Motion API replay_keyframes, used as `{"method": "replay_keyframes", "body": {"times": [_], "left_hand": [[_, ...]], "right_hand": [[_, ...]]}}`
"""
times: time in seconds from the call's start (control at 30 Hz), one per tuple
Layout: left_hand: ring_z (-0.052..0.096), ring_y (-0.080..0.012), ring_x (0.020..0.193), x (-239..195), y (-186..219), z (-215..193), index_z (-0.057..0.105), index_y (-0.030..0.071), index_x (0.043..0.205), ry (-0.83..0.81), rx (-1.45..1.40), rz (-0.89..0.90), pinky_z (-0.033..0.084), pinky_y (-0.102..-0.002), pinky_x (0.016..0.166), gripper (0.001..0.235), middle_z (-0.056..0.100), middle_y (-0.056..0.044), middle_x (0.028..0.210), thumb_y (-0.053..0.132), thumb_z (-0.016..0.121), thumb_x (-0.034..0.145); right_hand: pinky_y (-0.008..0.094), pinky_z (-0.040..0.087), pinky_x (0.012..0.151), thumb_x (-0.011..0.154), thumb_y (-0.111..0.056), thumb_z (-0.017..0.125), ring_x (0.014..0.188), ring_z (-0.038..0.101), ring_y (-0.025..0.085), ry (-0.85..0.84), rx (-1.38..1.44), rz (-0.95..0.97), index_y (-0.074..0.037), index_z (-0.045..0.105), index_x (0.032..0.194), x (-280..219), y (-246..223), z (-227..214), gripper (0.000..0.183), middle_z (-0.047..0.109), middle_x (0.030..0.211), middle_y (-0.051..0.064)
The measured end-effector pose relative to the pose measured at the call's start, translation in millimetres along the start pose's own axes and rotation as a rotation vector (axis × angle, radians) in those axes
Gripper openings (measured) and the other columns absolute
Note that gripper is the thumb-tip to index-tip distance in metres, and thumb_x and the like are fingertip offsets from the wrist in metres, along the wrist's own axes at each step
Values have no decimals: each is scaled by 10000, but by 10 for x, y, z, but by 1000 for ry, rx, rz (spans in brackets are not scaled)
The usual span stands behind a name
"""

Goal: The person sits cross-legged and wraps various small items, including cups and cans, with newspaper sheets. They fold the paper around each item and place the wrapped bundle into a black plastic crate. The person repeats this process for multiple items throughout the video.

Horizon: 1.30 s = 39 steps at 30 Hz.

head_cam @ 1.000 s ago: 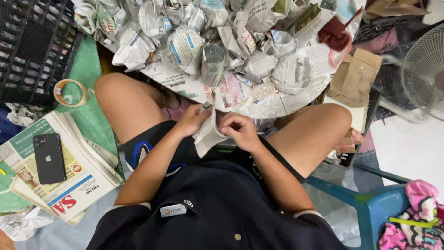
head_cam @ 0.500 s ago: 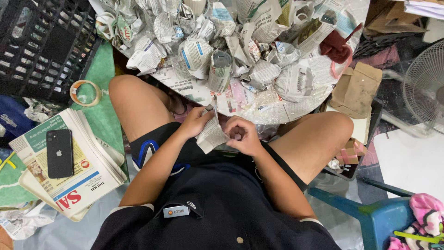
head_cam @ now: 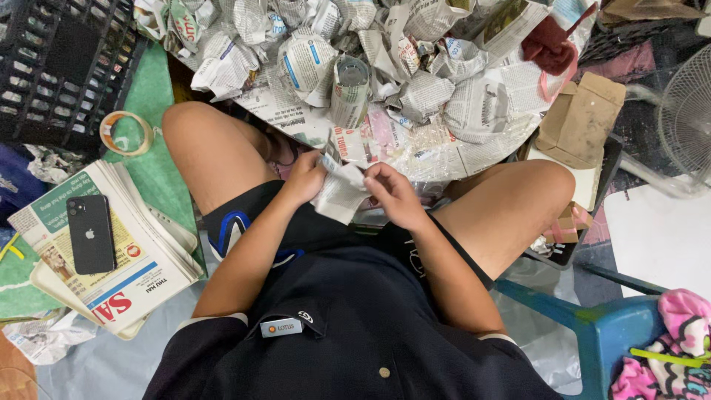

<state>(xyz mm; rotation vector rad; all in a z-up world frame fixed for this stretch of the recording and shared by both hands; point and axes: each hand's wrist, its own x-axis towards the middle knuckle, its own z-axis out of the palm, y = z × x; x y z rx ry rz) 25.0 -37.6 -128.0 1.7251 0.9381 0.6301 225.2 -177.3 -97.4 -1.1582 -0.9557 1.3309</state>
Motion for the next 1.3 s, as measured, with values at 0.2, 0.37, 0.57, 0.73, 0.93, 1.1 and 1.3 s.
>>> {"method": "replay_keyframes", "body": {"times": [0.2,0.37,0.57,0.73,0.93,1.1,1.3], "left_hand": [[464,-399,1116,-408,779,82,465,-26,1114,476,388,600,389,-482,986,529,459,-227,1149,174,836,795],[438,-364,1224,-698,1455,-39,564,88,1203,626,575,664,352,-466,1098,451,472,-192,1264,272,826,886],[443,-403,1254,-1016,1803,-236,608,18,1318,604,720,555,257,-545,1092,638,499,-243,1342,430,720,845],[569,-341,994,-1064,1734,-252,540,48,1097,419,340,482,433,-450,935,428,540,-130,1038,369,775,938],[649,-150,802,-1126,1474,-315,592,-5,1098,320,-85,224,538,-281,739,258,642,-102,930,209,674,978],[640,-90,934,-1081,1044,-743,655,1,1203,492,-286,146,523,-248,861,207,705,-39,1051,154,578,1086],[634,-68,903,-1177,646,-1582,653,-11,1200,599,-202,138,498,-224,815,172,720,-18,1038,132,606,1115]], "right_hand": [[225,434,872,1105,-66,537,960,489,61,271,-56,-379,-48,507,1118,-130,-76,220,37,531,1060,-7],[229,400,623,1090,-57,504,702,435,79,321,187,-321,-68,467,1055,-235,-212,575,52,540,981,24],[288,453,941,1032,0,509,968,521,159,312,-314,-737,-40,460,1081,-184,-454,1004,80,549,1081,64],[278,438,947,1059,-36,500,1002,489,134,275,-74,-644,-47,464,1085,-113,-522,1250,45,517,1081,52],[263,426,916,1104,-93,505,971,459,114,289,-19,-602,-68,459,1070,-53,-405,1275,62,494,1043,21],[241,436,775,1102,-138,465,846,474,88,460,84,-370,-64,509,1055,93,-282,966,99,530,932,9],[227,399,719,1154,-155,461,823,422,48,529,-124,-381,-58,469,1124,172,-42,639,102,474,927,-20]]}}
